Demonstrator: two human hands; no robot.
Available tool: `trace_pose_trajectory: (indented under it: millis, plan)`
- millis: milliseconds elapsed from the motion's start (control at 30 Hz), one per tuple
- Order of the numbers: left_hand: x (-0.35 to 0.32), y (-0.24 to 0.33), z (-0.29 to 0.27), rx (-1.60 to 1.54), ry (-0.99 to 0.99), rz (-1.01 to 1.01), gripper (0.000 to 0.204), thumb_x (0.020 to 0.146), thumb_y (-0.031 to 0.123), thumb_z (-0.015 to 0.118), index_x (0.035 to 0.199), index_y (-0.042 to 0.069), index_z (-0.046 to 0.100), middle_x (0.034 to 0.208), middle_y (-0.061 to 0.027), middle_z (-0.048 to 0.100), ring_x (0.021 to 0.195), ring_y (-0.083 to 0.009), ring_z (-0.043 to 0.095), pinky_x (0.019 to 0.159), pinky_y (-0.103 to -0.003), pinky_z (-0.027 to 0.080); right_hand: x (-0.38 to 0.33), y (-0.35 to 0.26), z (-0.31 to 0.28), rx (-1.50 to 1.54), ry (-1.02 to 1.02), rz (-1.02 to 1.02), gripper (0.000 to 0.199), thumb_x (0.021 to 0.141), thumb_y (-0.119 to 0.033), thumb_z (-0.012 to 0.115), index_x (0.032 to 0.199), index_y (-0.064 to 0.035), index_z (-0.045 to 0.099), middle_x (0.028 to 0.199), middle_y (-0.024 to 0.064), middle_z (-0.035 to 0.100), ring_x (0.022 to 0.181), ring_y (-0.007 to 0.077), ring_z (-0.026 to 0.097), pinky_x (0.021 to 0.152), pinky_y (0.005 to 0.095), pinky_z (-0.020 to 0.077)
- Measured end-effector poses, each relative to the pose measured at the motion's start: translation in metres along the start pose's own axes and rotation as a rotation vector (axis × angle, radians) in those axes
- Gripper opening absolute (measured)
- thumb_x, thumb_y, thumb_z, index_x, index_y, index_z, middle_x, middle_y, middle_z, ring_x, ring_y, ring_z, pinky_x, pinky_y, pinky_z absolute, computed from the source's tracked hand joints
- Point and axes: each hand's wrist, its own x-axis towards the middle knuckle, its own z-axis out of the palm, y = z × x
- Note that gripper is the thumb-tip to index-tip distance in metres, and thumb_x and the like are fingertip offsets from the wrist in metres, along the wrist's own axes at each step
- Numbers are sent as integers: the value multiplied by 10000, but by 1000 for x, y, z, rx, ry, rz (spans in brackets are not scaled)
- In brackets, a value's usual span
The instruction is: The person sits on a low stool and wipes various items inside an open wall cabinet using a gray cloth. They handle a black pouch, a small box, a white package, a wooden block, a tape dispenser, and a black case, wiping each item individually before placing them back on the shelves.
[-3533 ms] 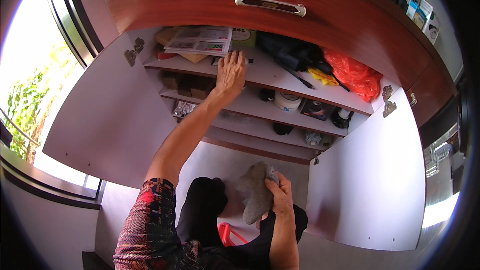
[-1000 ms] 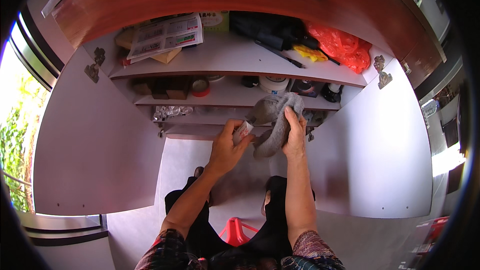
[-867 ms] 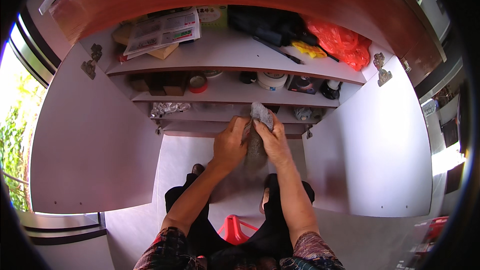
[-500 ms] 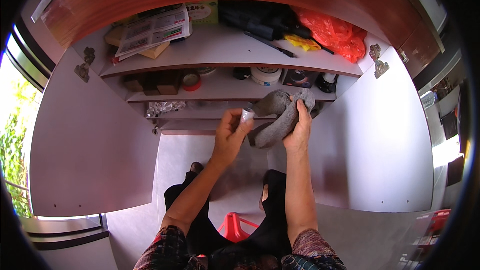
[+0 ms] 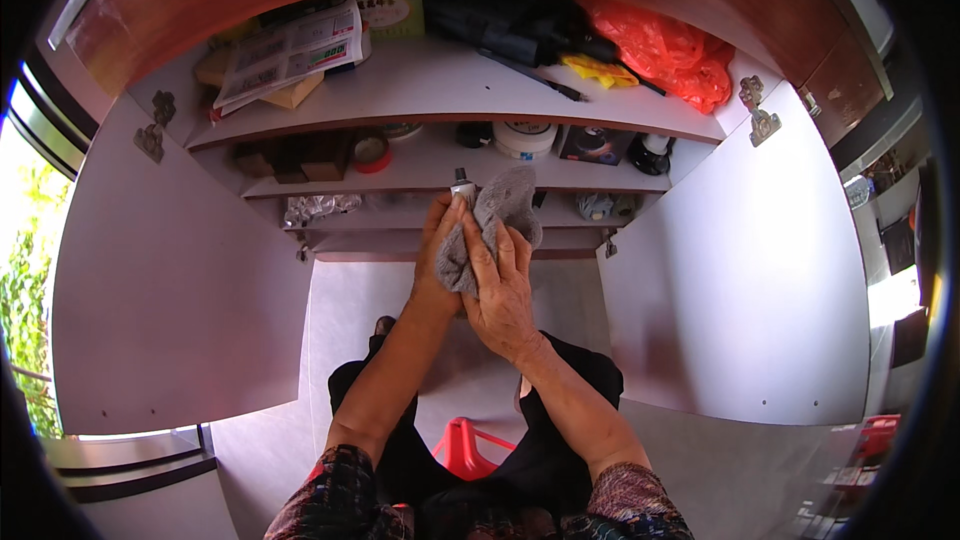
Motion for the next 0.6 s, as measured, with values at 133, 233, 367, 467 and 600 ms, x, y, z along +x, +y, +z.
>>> trace_pose_trajectory:
  millis: [133,233,367,467,600]
  plan:
    - [-4,-7,0,52,22,48,226,935,200,488,1110,72,424,1029,-104,550,917,-191,584,788,-311,520,-4,6,-3,88,10,-108,711,630,-18,640,1306,-154,467,1293,154,426,1095,371,410,952,458,342]
    - [-11,-12,3,82,-8,25,225,940,184,474,1141,106,409,1084,-87,523,977,-185,556,836,-314,500,4,9,-10,183,20,-45,745,649,-10,628,1345,-147,400,1299,164,423,1097,384,400,966,455,327]
    - [-22,-18,12,36,20,-7,224,944,171,463,1161,149,413,1104,-58,514,1020,-162,526,857,-290,477,13,16,-11,339,56,110,676,780,-115,601,1388,-115,304,1317,151,413,1131,366,377,998,422,304]
    - [-22,-21,8,138,20,66,247,951,208,454,1192,160,432,1130,-44,513,1044,-154,514,903,-300,450,16,16,-8,540,56,330,576,899,-268,519,1396,-96,284,1313,120,433,1167,271,397,1014,354,300]
    - [-21,-21,16,296,139,165,291,931,197,499,1195,101,427,1094,-44,514,1020,-142,499,884,-270,421,13,21,4,1239,75,642,520,920,-234,488,1382,-78,309,1227,111,502,1134,160,455,974,276,337]
